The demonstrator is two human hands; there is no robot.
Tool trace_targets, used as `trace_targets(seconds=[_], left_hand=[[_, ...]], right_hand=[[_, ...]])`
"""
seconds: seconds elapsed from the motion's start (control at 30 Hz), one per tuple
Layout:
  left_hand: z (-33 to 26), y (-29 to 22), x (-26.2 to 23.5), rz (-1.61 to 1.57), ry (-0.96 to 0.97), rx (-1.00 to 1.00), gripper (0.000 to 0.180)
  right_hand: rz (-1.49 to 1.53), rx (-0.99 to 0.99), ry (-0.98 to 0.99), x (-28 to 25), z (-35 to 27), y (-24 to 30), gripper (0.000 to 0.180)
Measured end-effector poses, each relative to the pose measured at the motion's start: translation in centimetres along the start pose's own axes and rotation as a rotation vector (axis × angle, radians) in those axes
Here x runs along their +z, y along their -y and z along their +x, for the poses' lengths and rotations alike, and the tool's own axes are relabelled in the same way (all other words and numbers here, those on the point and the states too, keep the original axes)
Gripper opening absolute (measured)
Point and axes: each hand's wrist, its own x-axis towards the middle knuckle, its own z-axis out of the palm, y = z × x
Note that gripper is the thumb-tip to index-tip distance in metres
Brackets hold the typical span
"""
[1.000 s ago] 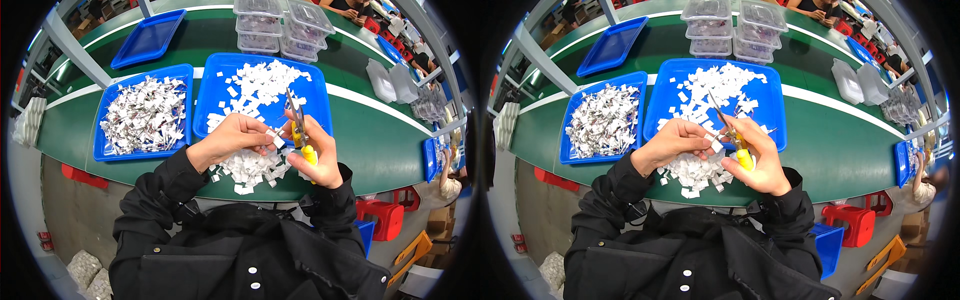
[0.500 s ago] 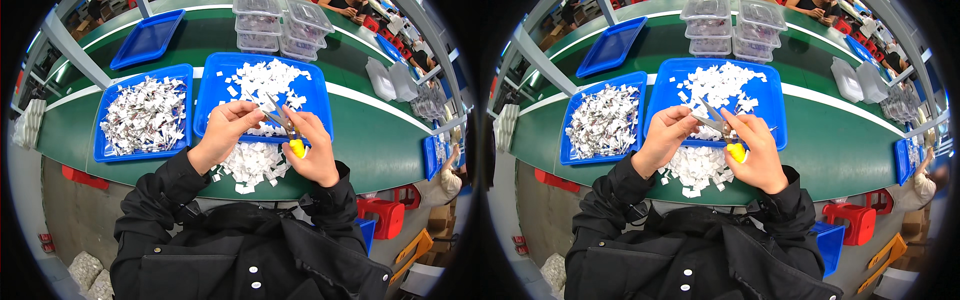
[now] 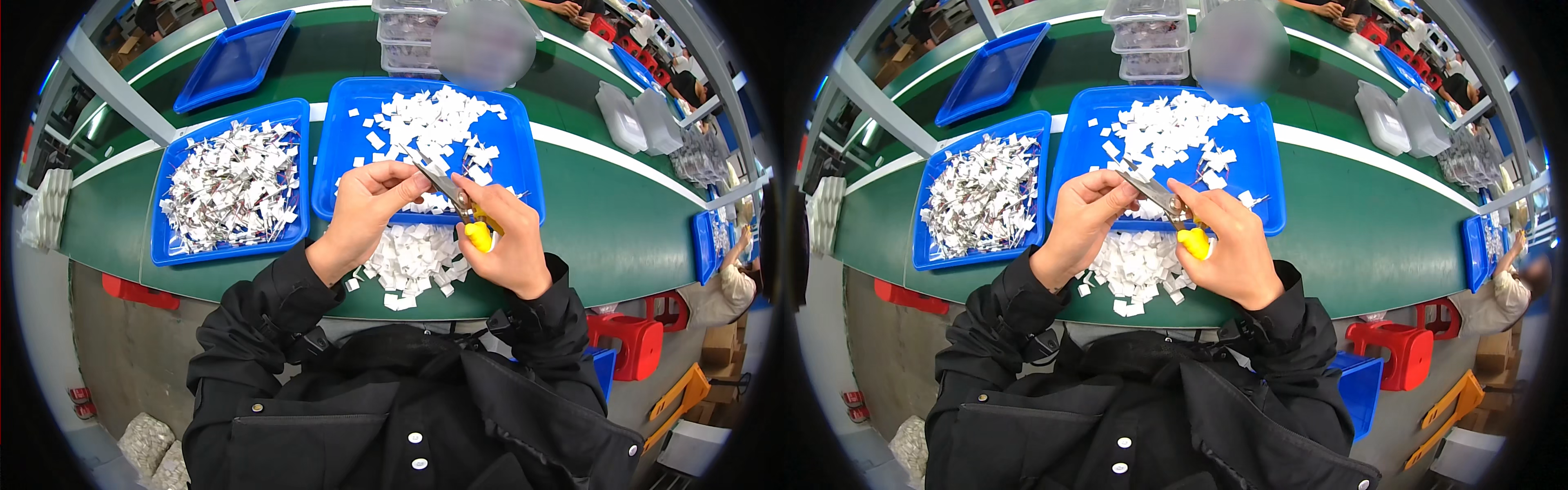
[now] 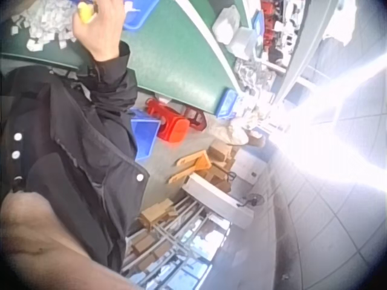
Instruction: Using scissors to cut small white strips of material from a larger bundle on a production line.
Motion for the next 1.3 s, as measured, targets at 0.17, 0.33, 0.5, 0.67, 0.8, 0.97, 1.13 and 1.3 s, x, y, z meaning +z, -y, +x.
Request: trace_targets(seconds=[0.17,0.33,0.5,0.67,0.8,0.97,1.13,1.3], left_hand=[[0.0,0.0,0.3,0.007,-0.021,-0.009,0.014],[0.1,-0.1,0.4,-0.004,-0.060,-0.015,0.020],[0.4,-0.5,-0.4,-0.022,-0.040,-0.054,0.020],[1.6,-3.7,-3.6,-0.482,-0.205,0.473,0.025],[1.0,-6.2,-3.7,-0.581,-0.353,0.503,0.029],[2.8,-3.4,-2.2,0.346,-0.233,0.084,0.029],[6.2,0.0,2.2,1.368,0.212,0.224,0.021],[7.9,3.0,1.9,1.741,0.204,0.469,0.014]], right_hand=[[0.002,-0.001,-0.032,0.4,-0.4,-0.2,0.061],[-0.038,0.011,-0.035,0.4,-0.4,-0.3,0.059],[0.066,0.036,-0.056,0.3,-0.3,-0.7,0.050],[0.957,0.328,-0.151,-1.6,0.1,-2.2,0.061],[1.636,0.511,-0.347,-2.6,0.4,-3.4,0.057],[1.853,0.582,-0.325,-2.8,0.3,-3.8,0.060],[1.704,0.491,-0.274,-2.6,0.0,-4.2,0.059],[1.612,0.516,-0.272,-2.3,0.4,-3.9,0.054]])
